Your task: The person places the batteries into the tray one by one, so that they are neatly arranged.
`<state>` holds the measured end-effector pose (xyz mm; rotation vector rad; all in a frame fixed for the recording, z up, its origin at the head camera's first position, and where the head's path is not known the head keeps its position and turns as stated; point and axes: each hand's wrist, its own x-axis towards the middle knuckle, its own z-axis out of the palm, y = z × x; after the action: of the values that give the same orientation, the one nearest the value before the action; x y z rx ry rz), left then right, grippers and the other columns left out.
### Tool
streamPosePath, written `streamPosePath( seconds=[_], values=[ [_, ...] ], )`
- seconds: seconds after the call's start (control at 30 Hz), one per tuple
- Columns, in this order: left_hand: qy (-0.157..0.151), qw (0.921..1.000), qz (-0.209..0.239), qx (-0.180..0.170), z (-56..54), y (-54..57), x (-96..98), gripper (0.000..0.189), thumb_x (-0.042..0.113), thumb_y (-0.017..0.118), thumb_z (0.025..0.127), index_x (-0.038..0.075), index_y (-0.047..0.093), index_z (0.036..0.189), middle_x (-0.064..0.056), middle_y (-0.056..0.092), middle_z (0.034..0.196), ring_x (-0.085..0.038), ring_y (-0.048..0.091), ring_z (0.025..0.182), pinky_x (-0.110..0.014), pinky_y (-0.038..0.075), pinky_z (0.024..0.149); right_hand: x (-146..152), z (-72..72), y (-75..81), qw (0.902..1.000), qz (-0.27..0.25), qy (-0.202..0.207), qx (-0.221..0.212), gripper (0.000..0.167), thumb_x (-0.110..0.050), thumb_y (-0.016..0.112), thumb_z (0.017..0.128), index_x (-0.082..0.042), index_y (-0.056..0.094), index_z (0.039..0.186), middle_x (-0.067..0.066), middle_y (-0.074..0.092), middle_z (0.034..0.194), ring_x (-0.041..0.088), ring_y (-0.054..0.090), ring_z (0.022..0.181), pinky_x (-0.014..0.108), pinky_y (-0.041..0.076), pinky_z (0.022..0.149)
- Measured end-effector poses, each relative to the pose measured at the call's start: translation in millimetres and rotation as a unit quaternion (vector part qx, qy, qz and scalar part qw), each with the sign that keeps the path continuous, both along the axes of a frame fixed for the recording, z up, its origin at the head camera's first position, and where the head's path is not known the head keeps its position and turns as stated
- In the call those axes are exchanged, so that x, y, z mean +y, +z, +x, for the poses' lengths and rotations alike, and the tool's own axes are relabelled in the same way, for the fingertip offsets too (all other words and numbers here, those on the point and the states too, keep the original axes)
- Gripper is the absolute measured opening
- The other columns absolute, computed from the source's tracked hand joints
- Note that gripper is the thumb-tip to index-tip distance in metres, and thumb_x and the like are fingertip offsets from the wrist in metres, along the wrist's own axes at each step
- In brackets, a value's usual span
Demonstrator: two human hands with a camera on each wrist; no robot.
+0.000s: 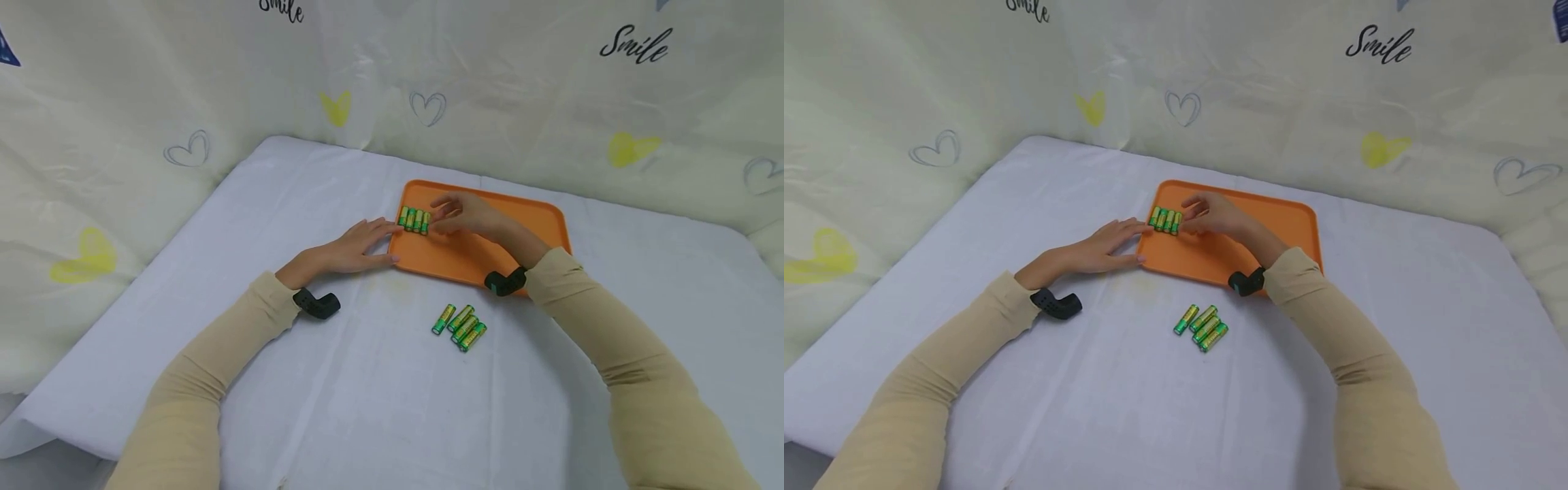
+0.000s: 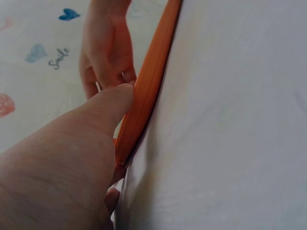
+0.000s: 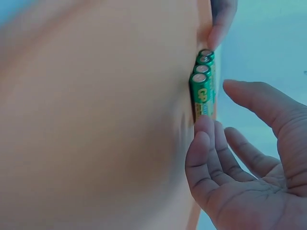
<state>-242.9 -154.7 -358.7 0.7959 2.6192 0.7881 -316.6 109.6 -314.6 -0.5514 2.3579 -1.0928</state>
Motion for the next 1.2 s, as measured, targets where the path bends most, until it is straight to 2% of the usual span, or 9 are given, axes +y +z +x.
streamPosePath(
  seconds=[0.3,0.53,0.83,1.0,1.2],
  values=[
    [-0.003,1.0000,0.005,-0.001,2.6,3.9,0.4,0.068,0.048,0.052,0.098,0.018,0.026,0.154,-0.008,0.016,0.162,-0.022,0.004,0.151,-0.039,-0.005,0.121,6.9,20.1,10.4,0.9993,-0.036,-0.009,0.009,0.044,-0.020,0.062,0.097,-0.002,0.051,0.136,0.016,0.055,0.124,0.030,0.058,0.104,0.037,0.051,0.090],
    [0.000,1.0000,0.003,0.002,2.7,4.0,0.5,0.068,0.047,0.052,0.098,0.018,0.027,0.154,-0.008,0.018,0.161,-0.023,0.004,0.151,-0.040,-0.004,0.121,14.5,37.9,15.7,0.9978,-0.057,-0.023,0.022,0.044,-0.023,0.064,0.096,-0.002,0.053,0.134,0.012,0.056,0.122,0.028,0.059,0.105,0.037,0.051,0.091],
    [0.000,1.0000,0.010,0.000,1.6,2.0,2.8,0.067,0.047,0.053,0.098,0.019,0.028,0.153,-0.008,0.018,0.161,-0.022,0.004,0.151,-0.039,-0.004,0.121,26.0,65.4,19.4,0.9912,-0.123,-0.040,0.027,0.039,-0.014,0.062,0.097,0.002,0.054,0.131,0.012,0.060,0.115,0.023,0.062,0.101,0.038,0.053,0.088],
    [0.000,1.0000,0.009,0.003,1.4,0.5,2.1,0.067,0.046,0.053,0.098,0.018,0.028,0.153,-0.008,0.017,0.161,-0.023,0.004,0.151,-0.040,-0.004,0.121,31.4,78.0,19.9,0.9902,-0.130,-0.040,0.030,0.038,-0.013,0.063,0.096,0.002,0.055,0.130,0.016,0.060,0.117,0.025,0.063,0.102,0.036,0.054,0.087],
    [-0.004,0.9999,0.009,0.007,1.7,1.4,1.7,0.067,0.046,0.053,0.098,0.017,0.028,0.153,-0.009,0.018,0.161,-0.024,0.004,0.151,-0.040,-0.004,0.121,39.1,91.6,19.6,0.9932,-0.108,-0.035,0.026,0.042,-0.023,0.067,0.094,0.000,0.058,0.127,0.017,0.059,0.125,0.019,0.062,0.104,0.025,0.053,0.088]
  ],
)
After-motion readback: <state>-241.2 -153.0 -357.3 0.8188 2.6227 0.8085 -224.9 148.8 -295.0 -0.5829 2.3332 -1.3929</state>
